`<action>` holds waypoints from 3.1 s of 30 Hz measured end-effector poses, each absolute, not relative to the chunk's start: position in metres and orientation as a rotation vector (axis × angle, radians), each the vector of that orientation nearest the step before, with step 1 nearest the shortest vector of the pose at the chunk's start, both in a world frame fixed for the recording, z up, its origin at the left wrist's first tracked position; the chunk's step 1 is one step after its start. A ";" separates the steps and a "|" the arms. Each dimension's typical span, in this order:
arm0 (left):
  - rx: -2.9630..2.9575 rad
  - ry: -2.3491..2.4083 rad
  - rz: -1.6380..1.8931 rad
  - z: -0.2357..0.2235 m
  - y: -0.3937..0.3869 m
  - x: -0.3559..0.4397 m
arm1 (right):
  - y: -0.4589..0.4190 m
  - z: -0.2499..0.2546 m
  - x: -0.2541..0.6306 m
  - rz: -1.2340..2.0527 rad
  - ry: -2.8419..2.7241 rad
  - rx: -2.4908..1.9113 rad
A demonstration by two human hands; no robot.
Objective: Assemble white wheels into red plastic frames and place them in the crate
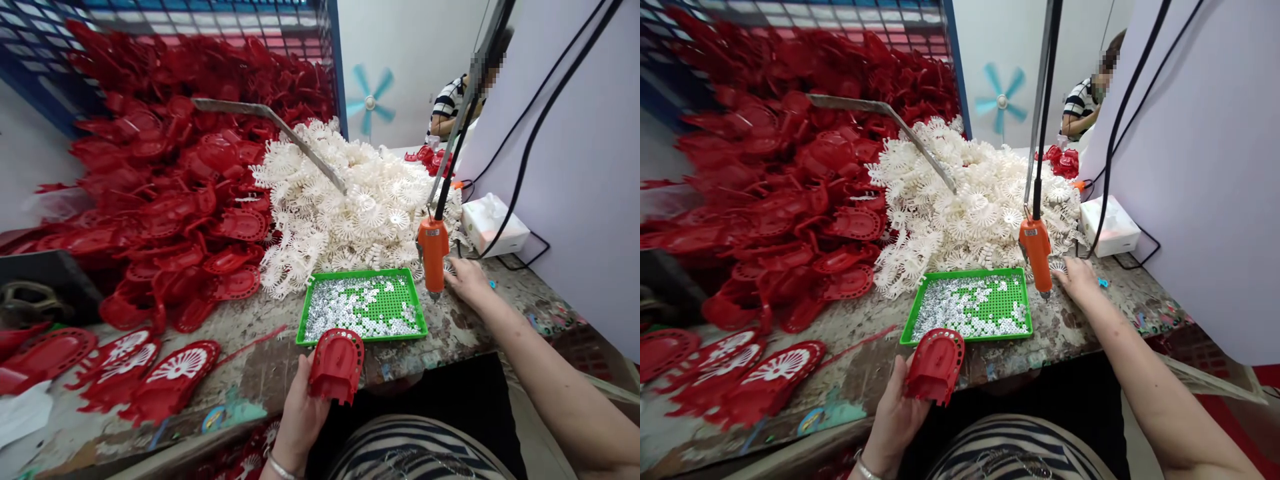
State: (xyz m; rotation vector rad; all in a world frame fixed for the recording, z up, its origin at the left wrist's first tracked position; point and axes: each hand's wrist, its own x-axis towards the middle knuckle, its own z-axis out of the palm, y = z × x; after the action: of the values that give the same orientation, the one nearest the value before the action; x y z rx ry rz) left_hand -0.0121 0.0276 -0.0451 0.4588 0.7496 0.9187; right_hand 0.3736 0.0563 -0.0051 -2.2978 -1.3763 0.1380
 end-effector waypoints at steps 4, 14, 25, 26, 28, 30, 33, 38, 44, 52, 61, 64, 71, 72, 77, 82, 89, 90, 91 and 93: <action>0.476 0.770 0.923 -0.049 0.029 -0.012 | 0.055 0.000 0.376 0.174 -1.352 -2.244; 0.511 0.830 1.056 -0.038 0.023 0.000 | -0.012 0.034 0.336 0.392 -1.024 -1.856; 0.644 0.775 1.114 -0.016 0.009 0.023 | -0.018 0.043 0.196 1.165 -1.475 -1.323; 0.654 0.764 1.111 -0.016 0.007 0.023 | -0.013 0.039 0.187 1.144 -1.536 -1.292; 0.687 0.766 1.102 -0.017 0.005 0.021 | -0.004 0.033 0.175 1.056 -1.654 -1.290; 0.733 0.777 1.100 -0.018 0.003 0.019 | 0.003 0.029 0.171 0.937 -1.743 -1.340; 0.799 0.784 1.108 -0.020 0.002 0.017 | 0.007 0.027 0.172 0.828 -1.778 -1.385; 0.792 0.804 1.149 -0.015 0.001 0.019 | 0.006 0.026 0.170 0.714 -1.823 -1.379; 0.821 0.953 1.186 -0.008 0.002 0.015 | 0.003 0.026 0.162 0.317 -1.994 -1.235; 0.937 1.067 1.241 -0.005 0.000 0.009 | 0.002 0.012 0.161 0.636 -1.785 -1.378; 1.094 1.092 1.193 -0.003 0.000 0.005 | -0.005 0.012 0.154 1.417 -1.345 -1.267; 1.048 1.076 1.208 -0.003 0.001 0.005 | -0.004 0.014 0.155 1.419 -1.334 -1.256; 0.642 0.904 1.302 0.000 0.008 0.001 | 0.005 0.018 0.174 1.232 -1.365 -1.343; 0.587 0.872 1.307 0.001 0.009 -0.001 | 0.007 0.018 0.177 1.195 -1.373 -1.372; 0.444 0.860 1.317 0.005 0.013 -0.008 | 0.019 0.021 0.186 1.042 -1.513 -1.443; 0.443 0.978 1.363 0.001 0.020 -0.021 | 0.036 0.029 0.180 0.885 -1.722 -1.436; 0.341 1.047 1.451 -0.001 0.035 -0.058 | 0.075 0.035 0.168 0.638 -2.027 -1.316; 0.328 1.064 1.450 -0.002 0.038 -0.063 | 0.082 0.037 0.166 0.581 -2.061 -1.305; 0.316 1.081 1.460 -0.002 0.040 -0.067 | 0.090 0.039 0.162 0.521 -2.097 -1.298; 0.294 1.101 1.497 -0.004 0.045 -0.074 | 0.106 0.046 0.150 0.387 -2.221 -1.301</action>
State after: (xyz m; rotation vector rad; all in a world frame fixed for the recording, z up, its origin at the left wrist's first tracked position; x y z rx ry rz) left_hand -0.0744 0.0450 -0.0040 0.2936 1.1009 1.4966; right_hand 0.1504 0.1062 0.0457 -1.3007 -2.2206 0.3872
